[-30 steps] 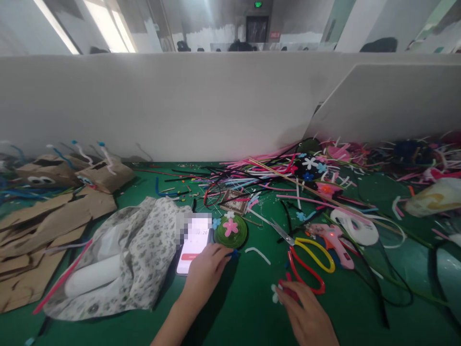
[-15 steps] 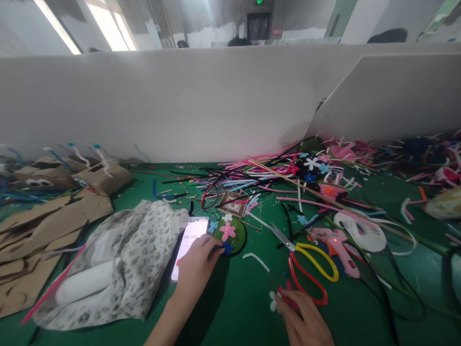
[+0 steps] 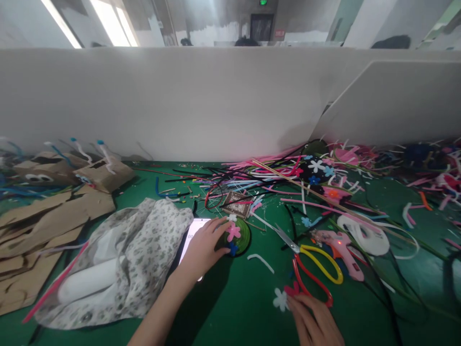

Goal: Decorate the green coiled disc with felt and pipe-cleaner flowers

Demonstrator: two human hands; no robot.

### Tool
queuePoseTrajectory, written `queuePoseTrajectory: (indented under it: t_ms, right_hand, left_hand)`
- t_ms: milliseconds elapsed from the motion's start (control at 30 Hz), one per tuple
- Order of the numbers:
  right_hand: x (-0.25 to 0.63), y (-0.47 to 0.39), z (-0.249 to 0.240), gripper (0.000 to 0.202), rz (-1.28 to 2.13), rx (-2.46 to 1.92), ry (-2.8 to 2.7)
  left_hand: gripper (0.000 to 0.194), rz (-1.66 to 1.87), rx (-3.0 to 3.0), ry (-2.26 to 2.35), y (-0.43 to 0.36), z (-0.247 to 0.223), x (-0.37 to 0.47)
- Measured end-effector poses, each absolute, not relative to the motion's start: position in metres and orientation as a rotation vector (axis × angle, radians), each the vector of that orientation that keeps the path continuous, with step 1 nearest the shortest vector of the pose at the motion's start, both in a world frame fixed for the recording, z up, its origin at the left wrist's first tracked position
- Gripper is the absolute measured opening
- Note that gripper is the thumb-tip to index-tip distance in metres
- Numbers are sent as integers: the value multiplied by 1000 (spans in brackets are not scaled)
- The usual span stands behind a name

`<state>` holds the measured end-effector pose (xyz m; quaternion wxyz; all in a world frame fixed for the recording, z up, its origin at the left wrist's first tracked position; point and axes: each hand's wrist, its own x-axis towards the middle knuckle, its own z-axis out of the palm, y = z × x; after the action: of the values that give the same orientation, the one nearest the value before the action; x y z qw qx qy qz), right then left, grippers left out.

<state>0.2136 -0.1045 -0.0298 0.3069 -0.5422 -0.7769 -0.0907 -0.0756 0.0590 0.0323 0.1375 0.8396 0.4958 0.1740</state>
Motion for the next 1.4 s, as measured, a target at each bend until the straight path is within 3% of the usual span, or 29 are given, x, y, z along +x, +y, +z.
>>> queuePoseTrajectory:
  t_ms: [400, 733, 1000, 1200, 1400]
  right_hand:
    - [199, -103, -11, 16, -215, -1564, -1815]
    - [199, -101, -11, 24, -261, -1660, -1871]
    - [202, -102, -10, 26, -272, -1714, -1891]
    - [208, -104, -17, 23, -386, -1641, -1923]
    - [197, -106, -21, 18, -266, -1658, -1764]
  left_hand:
    - [66, 307, 2477, 954, 69, 39, -83]
    - [67, 290, 2430, 919, 57, 44, -84]
    - [98, 332, 2485, 1126, 55, 39, -86]
    - [79, 385, 2532, 1180, 50, 30, -89]
    - [64, 559, 2520, 1338, 33, 17, -88]
